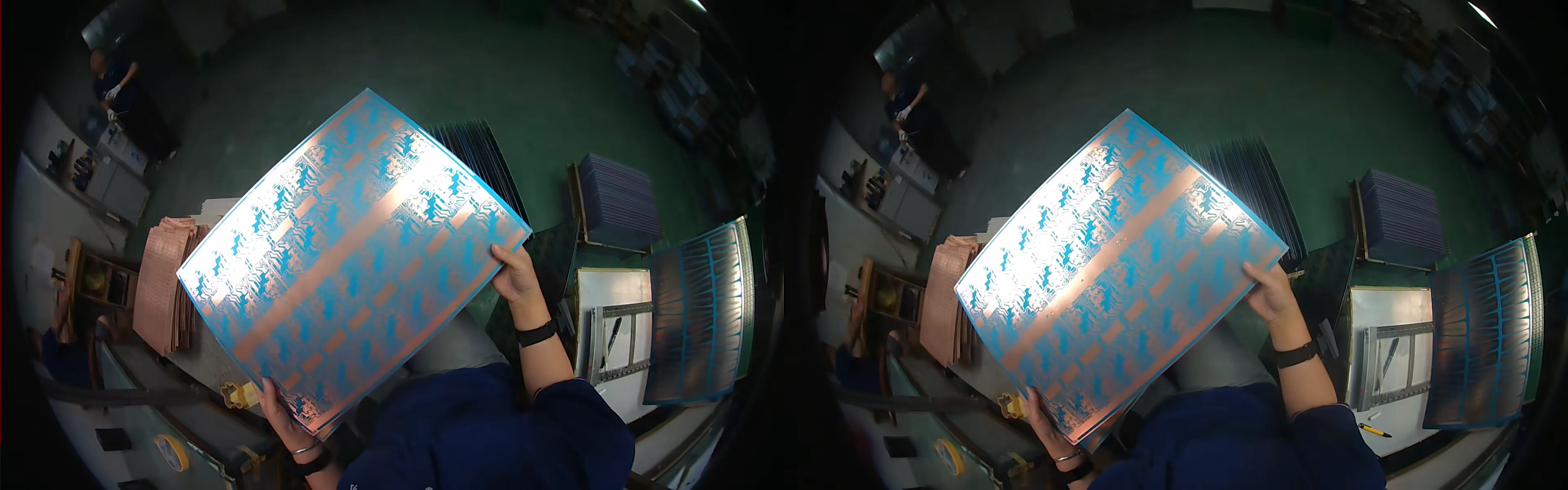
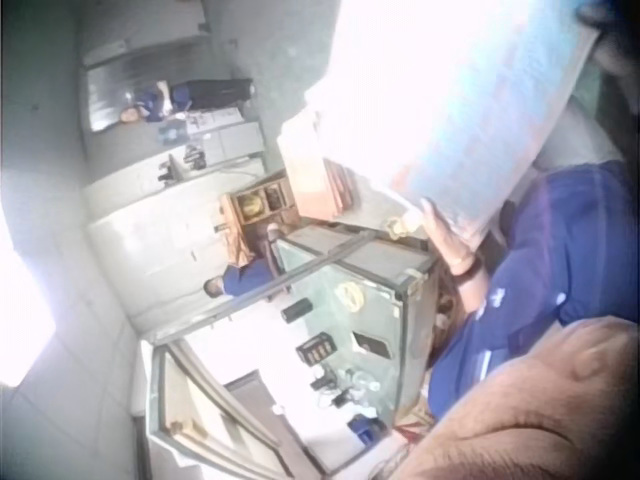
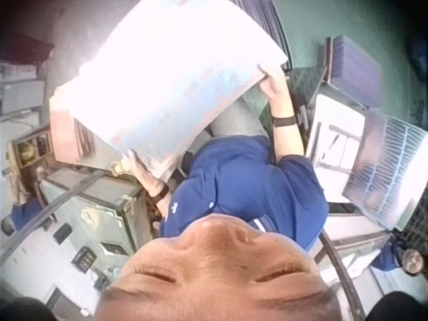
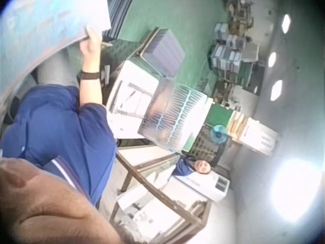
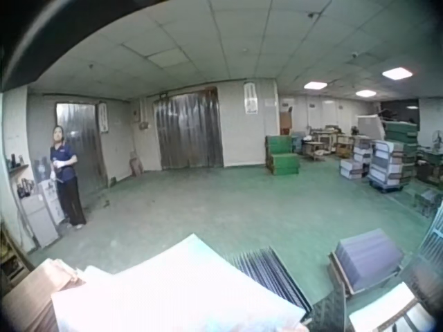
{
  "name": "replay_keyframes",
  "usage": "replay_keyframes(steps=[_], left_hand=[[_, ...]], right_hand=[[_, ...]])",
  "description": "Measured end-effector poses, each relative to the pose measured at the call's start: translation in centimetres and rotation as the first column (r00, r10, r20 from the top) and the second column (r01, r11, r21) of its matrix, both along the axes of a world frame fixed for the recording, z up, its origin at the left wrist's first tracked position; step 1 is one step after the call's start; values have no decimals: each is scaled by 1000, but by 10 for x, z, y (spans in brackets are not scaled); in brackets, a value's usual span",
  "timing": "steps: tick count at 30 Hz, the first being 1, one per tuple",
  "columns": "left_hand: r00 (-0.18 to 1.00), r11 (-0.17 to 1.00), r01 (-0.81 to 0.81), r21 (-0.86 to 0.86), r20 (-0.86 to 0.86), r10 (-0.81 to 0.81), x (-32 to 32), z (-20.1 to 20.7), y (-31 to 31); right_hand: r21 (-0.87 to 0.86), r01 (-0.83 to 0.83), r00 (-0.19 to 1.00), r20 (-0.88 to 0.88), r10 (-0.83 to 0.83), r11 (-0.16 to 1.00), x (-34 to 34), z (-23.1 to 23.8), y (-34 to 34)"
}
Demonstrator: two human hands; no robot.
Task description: Picking up, rotating, and visually inspecting large printed circuit boards before placing them into a rack.
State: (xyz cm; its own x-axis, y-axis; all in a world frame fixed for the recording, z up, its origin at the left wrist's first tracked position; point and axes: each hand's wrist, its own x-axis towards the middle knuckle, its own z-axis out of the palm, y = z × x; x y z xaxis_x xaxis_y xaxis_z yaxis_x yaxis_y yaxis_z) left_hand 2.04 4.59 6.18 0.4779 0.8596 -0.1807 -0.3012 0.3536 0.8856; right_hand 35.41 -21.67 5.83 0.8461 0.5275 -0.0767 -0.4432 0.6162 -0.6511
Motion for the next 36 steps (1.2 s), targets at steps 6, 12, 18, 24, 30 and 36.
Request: replay_keyframes(steps=[6, 12, 18, 24, 30, 36], left_hand=[[1000, 992, -1, 129, -19, 3, 3, -14, 12], [999, 997, 0, 78, -44, 3, 27, 13, -9], [991, 979, 51, 199, -133, -25, 37, 26, -24], [970, 980, 124, 158, -227, -86, 39, 25, -33], [958, 962, 167, 213, -265, -108, 43, 35, -40], [996, 998, 16, 53, -92, -11, 55, 26, -33]], right_hand=[[56, 118, 990, -82, -113, 991, 4, -27, 7], [53, 89, 978, -192, -77, 995, -2, -59, 7], [113, 7, 970, -240, 21, 994, 3, -81, -8], [178, -7, 931, -357, 72, 984, 13, -94, -16], [133, 28, 943, -334, 18, 991, 9, -86, -16], [96, -119, 982, -139, 131, 988, -32, -20, 19]])
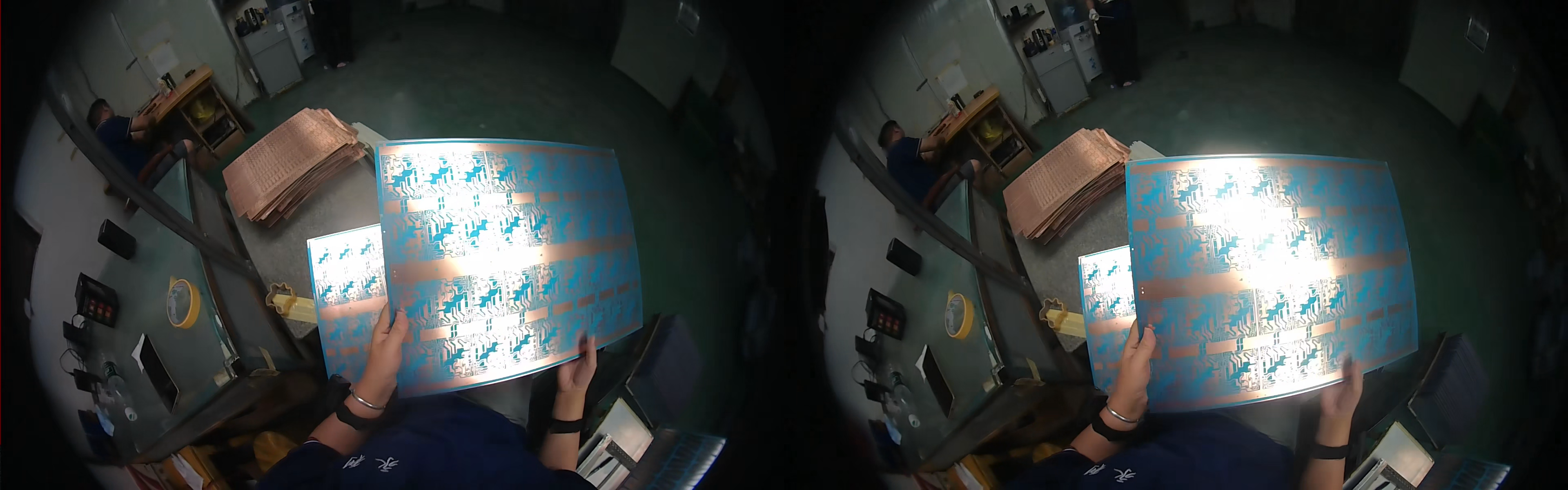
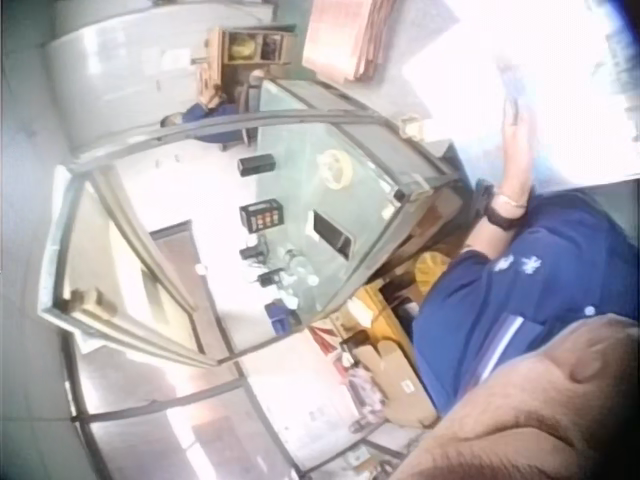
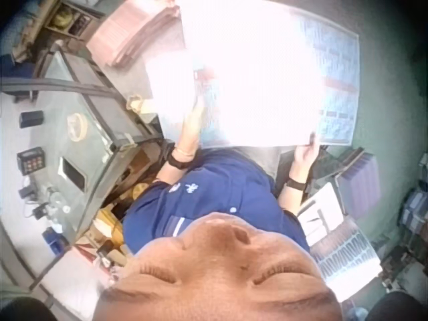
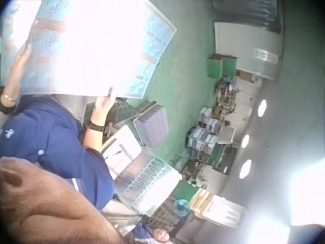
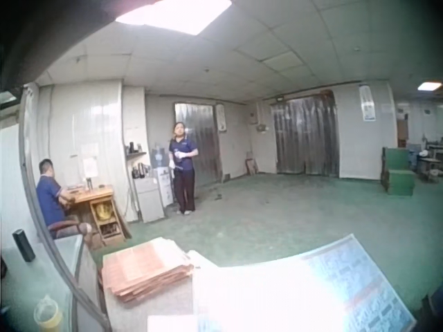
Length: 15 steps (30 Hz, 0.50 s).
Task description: Picking up, rotating, and visually inspecting large printed circuit boards before placing them into a rack.
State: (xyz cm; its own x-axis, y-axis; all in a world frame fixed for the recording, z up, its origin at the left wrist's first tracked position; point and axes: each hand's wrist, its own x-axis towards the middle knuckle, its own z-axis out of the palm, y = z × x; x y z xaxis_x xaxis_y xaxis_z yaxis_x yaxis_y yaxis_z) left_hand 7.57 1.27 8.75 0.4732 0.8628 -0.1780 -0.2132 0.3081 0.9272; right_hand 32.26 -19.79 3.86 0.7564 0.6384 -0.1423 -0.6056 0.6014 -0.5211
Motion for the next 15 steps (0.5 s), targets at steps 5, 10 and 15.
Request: replay_keyframes(steps=[5, 10, 15], left_hand=[[980, 981, 46, -188, 199, -8, 34, 1, -18], [904, 922, 382, -64, 231, -359, 11, -15, -3], [845, 947, -26, 320, -500, 192, -70, -92, 37]], right_hand=[[-88, -208, 974, 75, 215, 974, -100, 43, 42], [-145, 99, 948, 313, -49, 984, -30, 59, 38], [-146, 443, 731, 630, -262, 885, 49, 85, -2]])
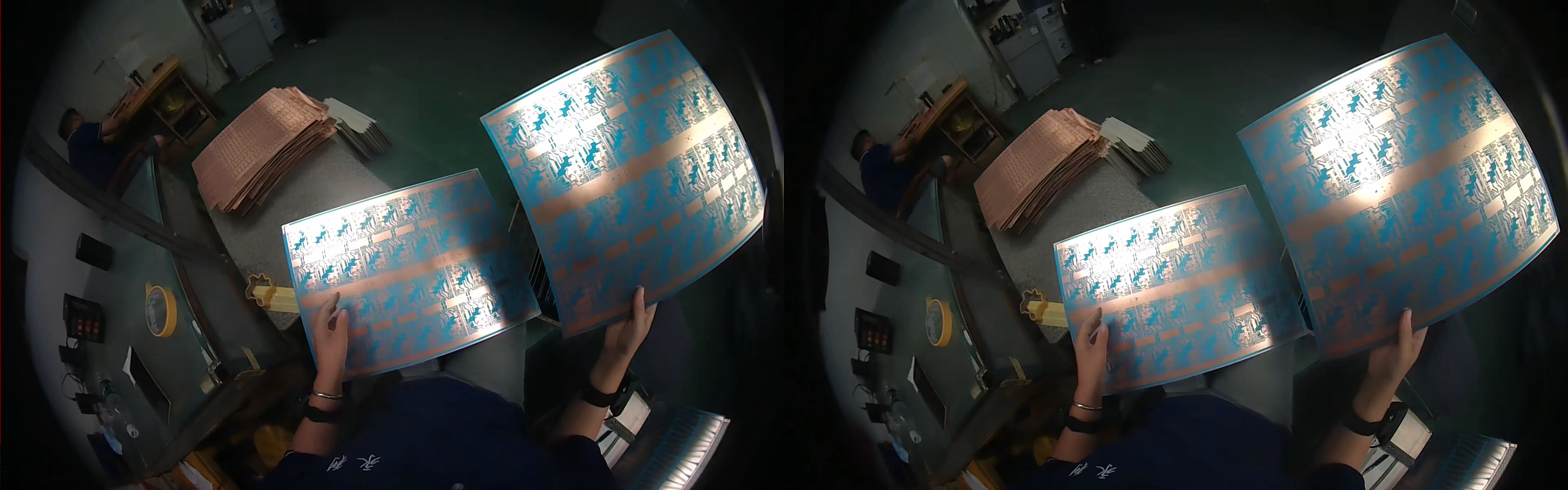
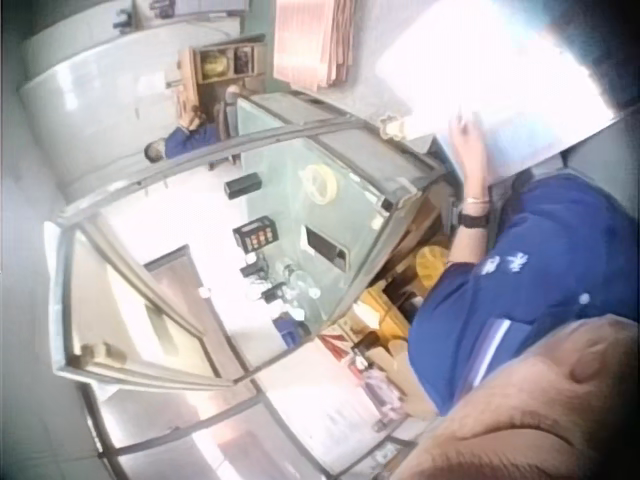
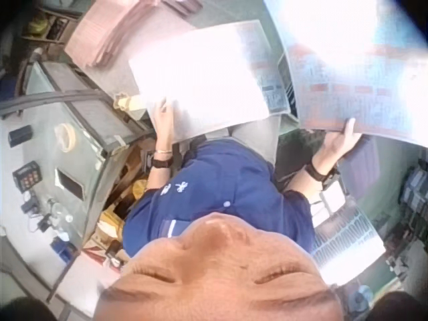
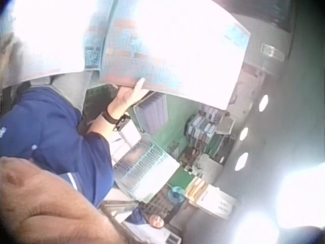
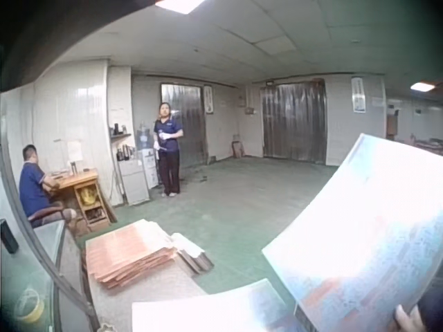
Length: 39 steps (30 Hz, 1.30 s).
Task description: Picking up, rotating, and visually inspecting large printed circuit boards before placing them into a rack.
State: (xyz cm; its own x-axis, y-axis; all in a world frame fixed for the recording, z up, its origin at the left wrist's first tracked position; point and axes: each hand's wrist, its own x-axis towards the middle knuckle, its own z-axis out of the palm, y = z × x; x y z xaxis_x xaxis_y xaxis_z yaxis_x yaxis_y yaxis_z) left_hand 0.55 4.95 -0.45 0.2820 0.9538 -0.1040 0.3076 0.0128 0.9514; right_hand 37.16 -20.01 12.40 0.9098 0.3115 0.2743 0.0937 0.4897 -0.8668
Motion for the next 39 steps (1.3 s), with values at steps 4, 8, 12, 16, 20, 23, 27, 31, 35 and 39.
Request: replay_keyframes(steps=[4, 8, 12, 16, 20, 23, 27, 31, 35, 39], left_hand=[[821, 908, -162, 386, -458, 341, -68, -37, 0], [882, 916, -366, 165, -253, 398, -67, -42, -6], [921, 911, -380, -161, -154, 357, -85, -63, 2], [945, 892, -297, -340, 28, 325, -72, -45, -7], [890, 882, -448, -148, 23, 456, -67, -28, -14], [821, 820, -567, -82, 23, 570, -47, 5, -20], [768, 769, -639, 2, -61, 638, -45, 28, -20], [736, 753, -635, 170, -164, 657, -52, 37, -21], [697, 708, -658, 255, -149, 701, -45, 51, -21], [689, 685, -677, 268, -95, 719, -61, 46, -16]], right_hand=[[-58, 198, 965, 185, -184, 979, 30, 20, -12], [-84, 447, 862, 306, -404, 891, 40, 19, 1], [-264, 597, 754, 506, -419, 757, 56, 1, 16], [-403, 570, 793, 499, -350, 716, 78, -48, 36], [-540, 600, 776, 570, -268, 590, 82, -91, 63], [-750, 500, 864, 464, -195, 433, 77, -111, 76], [-799, 480, 877, 447, -177, 363, 76, -142, 79], [-878, 380, 925, 357, -132, 290, 73, -155, 80], [-867, 392, 920, 371, -128, 307, 70, -157, 83], [-874, 268, 962, 219, -164, 404, 74, -141, 90]])
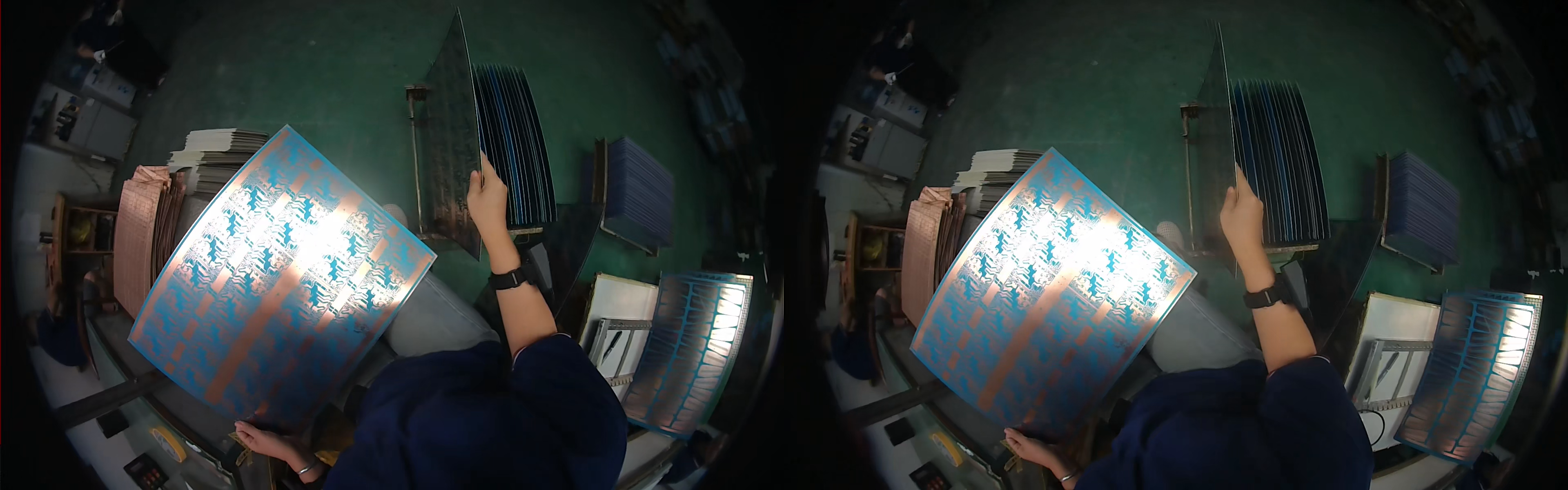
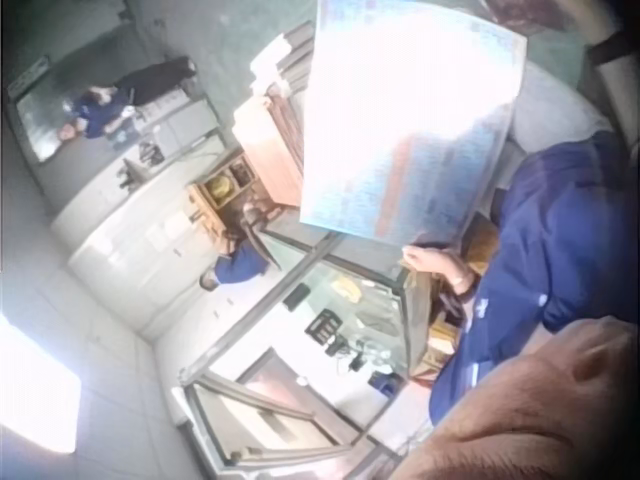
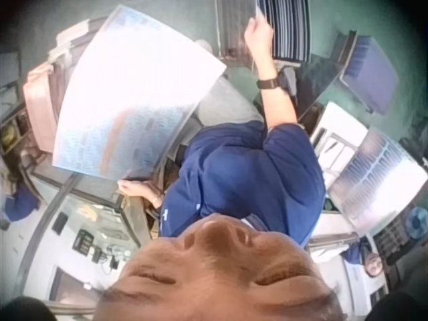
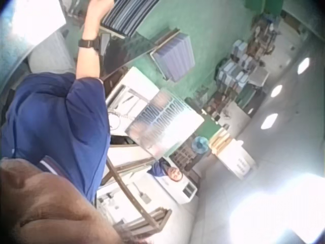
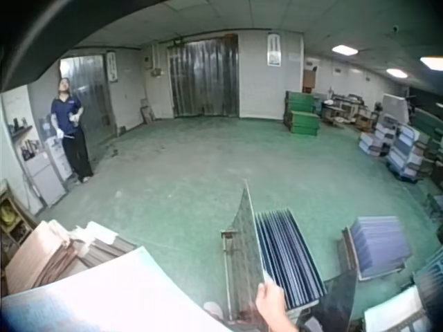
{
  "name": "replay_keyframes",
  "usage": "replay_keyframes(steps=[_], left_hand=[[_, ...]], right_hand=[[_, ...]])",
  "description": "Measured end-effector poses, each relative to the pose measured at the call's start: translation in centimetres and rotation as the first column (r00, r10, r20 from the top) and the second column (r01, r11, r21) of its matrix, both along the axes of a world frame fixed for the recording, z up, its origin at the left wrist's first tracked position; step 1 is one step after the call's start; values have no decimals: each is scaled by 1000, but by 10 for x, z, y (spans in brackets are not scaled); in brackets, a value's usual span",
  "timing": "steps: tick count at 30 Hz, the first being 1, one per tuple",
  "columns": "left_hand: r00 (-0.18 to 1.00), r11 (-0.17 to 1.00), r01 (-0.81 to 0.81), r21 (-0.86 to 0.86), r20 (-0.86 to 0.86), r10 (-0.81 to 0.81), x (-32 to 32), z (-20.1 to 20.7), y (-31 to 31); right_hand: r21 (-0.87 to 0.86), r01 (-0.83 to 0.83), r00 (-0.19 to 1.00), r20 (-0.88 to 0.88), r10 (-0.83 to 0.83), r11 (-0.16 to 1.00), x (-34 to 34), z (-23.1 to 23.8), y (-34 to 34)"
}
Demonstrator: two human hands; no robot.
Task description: Picking up, rotating, and visually inspecting large printed circuit boards before placing them into a rack.
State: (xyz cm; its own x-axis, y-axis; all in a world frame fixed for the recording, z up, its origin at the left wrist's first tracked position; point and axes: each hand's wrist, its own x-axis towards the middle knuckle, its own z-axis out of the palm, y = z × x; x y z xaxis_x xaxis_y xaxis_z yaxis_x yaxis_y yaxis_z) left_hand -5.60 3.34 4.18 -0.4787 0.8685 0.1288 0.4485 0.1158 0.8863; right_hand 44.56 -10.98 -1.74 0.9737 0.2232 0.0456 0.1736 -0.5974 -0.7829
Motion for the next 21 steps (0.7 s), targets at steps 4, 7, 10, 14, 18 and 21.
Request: replay_keyframes(steps=[4, 7, 10, 14, 18, 21], left_hand=[[996, 1000, -10, -13, 87, 11, 12, 11, -5], [997, 997, 42, 70, 67, -46, 14, 9, -4], [1000, 999, 12, 36, 24, -12, 19, 13, -6], [998, 999, 26, 32, 64, -28, 19, 12, -6], [979, 996, 61, 67, 190, -73, 27, 20, -11], [971, 993, 89, 80, 213, -105, 13, 10, -8]], right_hand=[[155, -71, 979, 199, 40, 985, 21, -23, 1], [165, -93, 983, 174, 64, 982, 33, -22, 6], [141, -79, 988, 141, 59, 987, 42, -25, 13], [97, -73, 992, 108, 63, 993, 47, -22, 25], [55, -75, 996, -38, 77, 996, 45, -17, 43], [113, -115, 993, 9, 114, 987, 46, -34, 58]])
